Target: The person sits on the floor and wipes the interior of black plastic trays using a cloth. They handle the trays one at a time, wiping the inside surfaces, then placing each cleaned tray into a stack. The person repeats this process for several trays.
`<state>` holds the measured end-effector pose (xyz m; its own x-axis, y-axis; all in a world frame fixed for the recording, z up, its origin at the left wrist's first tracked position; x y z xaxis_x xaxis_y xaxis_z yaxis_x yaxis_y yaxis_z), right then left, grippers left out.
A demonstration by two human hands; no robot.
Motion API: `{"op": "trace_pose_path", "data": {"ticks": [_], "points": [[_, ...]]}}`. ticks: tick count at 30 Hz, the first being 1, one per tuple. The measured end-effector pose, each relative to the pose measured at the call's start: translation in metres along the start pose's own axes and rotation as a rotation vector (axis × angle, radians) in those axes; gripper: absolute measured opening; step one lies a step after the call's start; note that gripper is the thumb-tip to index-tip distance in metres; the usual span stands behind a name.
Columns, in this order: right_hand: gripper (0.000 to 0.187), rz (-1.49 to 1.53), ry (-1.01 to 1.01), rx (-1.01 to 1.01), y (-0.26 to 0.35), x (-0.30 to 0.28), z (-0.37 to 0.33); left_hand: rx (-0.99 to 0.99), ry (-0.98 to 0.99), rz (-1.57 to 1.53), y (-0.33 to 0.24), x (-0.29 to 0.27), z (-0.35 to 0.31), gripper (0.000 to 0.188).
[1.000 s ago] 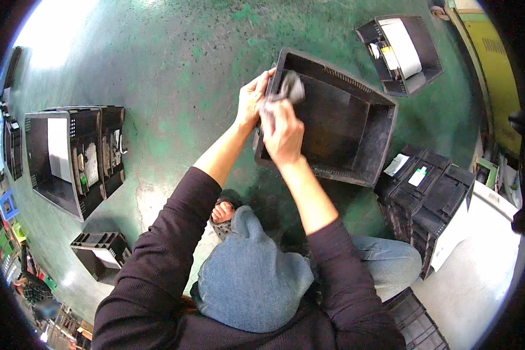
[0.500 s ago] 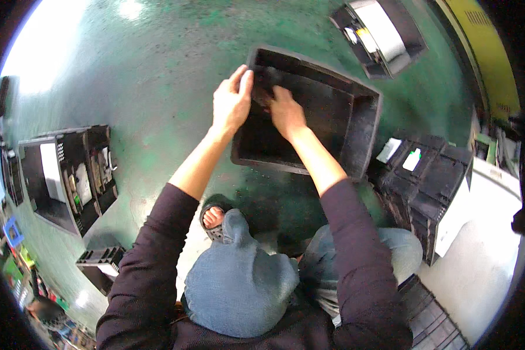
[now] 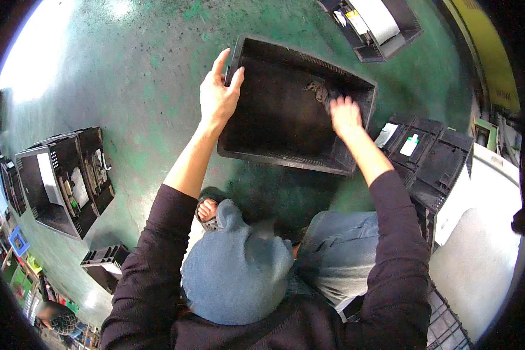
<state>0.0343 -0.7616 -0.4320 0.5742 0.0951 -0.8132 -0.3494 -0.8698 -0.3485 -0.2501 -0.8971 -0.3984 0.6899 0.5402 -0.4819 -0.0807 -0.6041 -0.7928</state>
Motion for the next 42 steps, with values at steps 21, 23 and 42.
{"op": "trace_pose_path", "data": {"ticks": [21,23,42], "points": [[0.03,0.679,0.492,0.016,0.041,-0.057,-0.079,0.064,-0.011,0.068,0.001,-0.001,0.001,0.047],[0.03,0.632,0.424,-0.15,0.088,-0.079,-0.034,0.094,-0.04,0.106,-0.001,-0.001,-0.001,0.047],[0.041,1.029,0.23,-0.233,0.182,-0.093,0.069,0.132,-0.102,0.088,0.008,0.009,-0.009,0.046]]}}
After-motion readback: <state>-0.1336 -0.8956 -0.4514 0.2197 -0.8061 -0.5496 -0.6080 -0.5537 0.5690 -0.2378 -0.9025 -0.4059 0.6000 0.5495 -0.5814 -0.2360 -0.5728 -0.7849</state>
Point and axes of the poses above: each hand's wrist, its own z-axis towards the middle knuckle, its own x-axis out of the palm, y = z × x, the point moved 2 cm from there along z, towards the middle knuckle, and after that the axes turned 11 degrees about -x, right-handed, at the moved point
